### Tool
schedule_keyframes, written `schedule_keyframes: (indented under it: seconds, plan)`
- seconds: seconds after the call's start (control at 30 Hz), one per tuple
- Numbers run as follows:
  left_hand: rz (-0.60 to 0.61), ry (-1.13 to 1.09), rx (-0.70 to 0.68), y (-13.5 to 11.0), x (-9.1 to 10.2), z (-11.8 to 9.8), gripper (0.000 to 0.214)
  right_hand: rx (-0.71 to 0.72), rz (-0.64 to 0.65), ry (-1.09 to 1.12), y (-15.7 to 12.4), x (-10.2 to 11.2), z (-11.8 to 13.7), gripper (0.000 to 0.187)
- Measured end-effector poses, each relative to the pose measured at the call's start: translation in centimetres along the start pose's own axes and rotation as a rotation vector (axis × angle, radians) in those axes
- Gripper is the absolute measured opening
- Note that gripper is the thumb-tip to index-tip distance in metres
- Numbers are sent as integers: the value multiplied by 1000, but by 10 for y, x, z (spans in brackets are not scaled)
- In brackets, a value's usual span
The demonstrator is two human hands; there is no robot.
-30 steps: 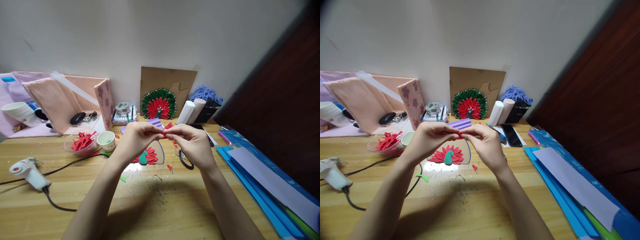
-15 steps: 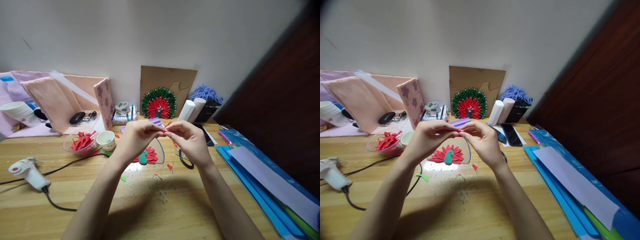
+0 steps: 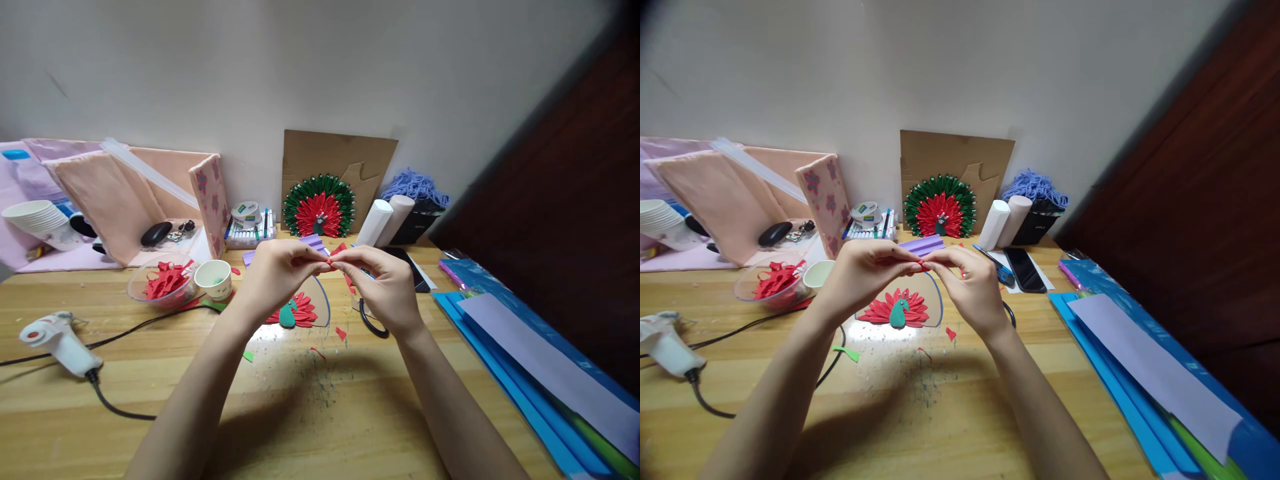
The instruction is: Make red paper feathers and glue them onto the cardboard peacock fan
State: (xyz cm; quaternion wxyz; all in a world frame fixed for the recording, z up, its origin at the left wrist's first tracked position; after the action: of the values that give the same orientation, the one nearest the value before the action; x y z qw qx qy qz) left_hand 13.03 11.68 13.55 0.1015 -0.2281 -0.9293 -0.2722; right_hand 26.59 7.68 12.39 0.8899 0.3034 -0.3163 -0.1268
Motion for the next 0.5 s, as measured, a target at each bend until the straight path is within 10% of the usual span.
schedule_keyframes:
  seconds: [0.5]
  plan:
    - [64,121,-27,-1,5,-5,13,-73,97,15,0,-11,-5,11]
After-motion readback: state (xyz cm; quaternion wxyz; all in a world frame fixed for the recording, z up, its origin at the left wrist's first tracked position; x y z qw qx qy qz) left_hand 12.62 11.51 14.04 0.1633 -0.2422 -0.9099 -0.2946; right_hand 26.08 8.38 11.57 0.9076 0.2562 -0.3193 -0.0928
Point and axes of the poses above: each hand's wrist, its own y-axis towards the middle knuckle, its own x-axis out of the back of the hand, z = x × y, the point moved 8 cm from there along y, towards the middle knuckle, and after that the axes turned 9 degrees about -y, right-handed, at the moved point
